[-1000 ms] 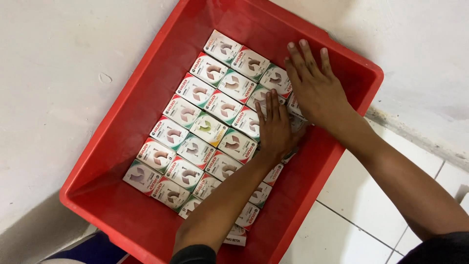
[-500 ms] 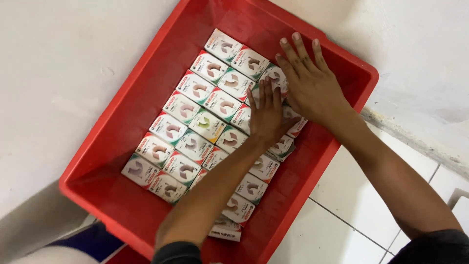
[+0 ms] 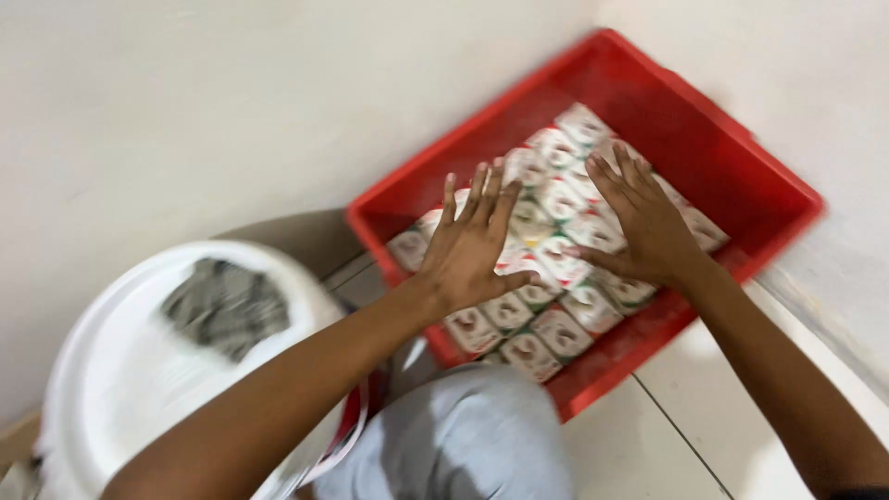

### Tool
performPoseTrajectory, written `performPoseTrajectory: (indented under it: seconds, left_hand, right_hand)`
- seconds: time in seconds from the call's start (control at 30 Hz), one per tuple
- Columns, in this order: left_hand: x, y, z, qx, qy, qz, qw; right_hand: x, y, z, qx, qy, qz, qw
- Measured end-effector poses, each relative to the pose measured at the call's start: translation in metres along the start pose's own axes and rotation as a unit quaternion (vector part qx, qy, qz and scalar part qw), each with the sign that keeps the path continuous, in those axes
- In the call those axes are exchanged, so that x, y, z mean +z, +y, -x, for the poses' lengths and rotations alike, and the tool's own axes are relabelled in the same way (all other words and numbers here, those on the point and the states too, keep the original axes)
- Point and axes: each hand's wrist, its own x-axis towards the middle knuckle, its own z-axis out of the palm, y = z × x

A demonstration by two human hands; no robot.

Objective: Cleaning small product boxes with a cloth and organizing them into a tray

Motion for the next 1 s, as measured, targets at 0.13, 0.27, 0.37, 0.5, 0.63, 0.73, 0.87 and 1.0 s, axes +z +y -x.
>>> performPoseTrajectory:
  seconds: [0.13,0.27,0.37,0.5,0.63,0.73,0.87,1.0]
  left_hand:
    - [-0.060,-0.017,0.081,-0.037,0.048,-0.014,0.998]
    - [-0.104,-0.033,0.177,-0.090,0.110,-0.031,0.989]
    - [-0.129,-0.039,0.253,-0.153,0.154,-0.037,0.975]
    - [-0.143,-0.056,0.346,-0.238,0.215,-0.075,0.944]
    - [-0.145,-0.080,0.435,-0.308,0.261,-0.082,0.911]
    - [-0.139,-0.099,0.497,-0.371,0.276,-0.095,0.882]
    - [-0.128,-0.124,0.574,-0.441,0.259,-0.083,0.855]
    - [-0.105,-0.154,0.635,-0.512,0.227,-0.061,0.826]
  right_hand:
    - [0.005,-0.090,-0.051,-0.089,0.052,-0.014,0.995]
    - [0.005,-0.183,-0.101,-0.188,0.035,-0.076,0.979]
    - [0.009,-0.253,-0.133,-0.265,0.014,-0.107,0.958]
    - [0.033,-0.333,-0.168,-0.362,-0.022,-0.113,0.925]
    - [0.067,-0.412,-0.199,-0.431,-0.069,-0.116,0.892]
    - [0.096,-0.470,-0.217,-0.484,-0.099,-0.095,0.864]
    - [0.149,-0.540,-0.233,-0.539,-0.140,-0.038,0.830]
    - [0.203,-0.605,-0.241,-0.561,-0.207,-0.008,0.801]
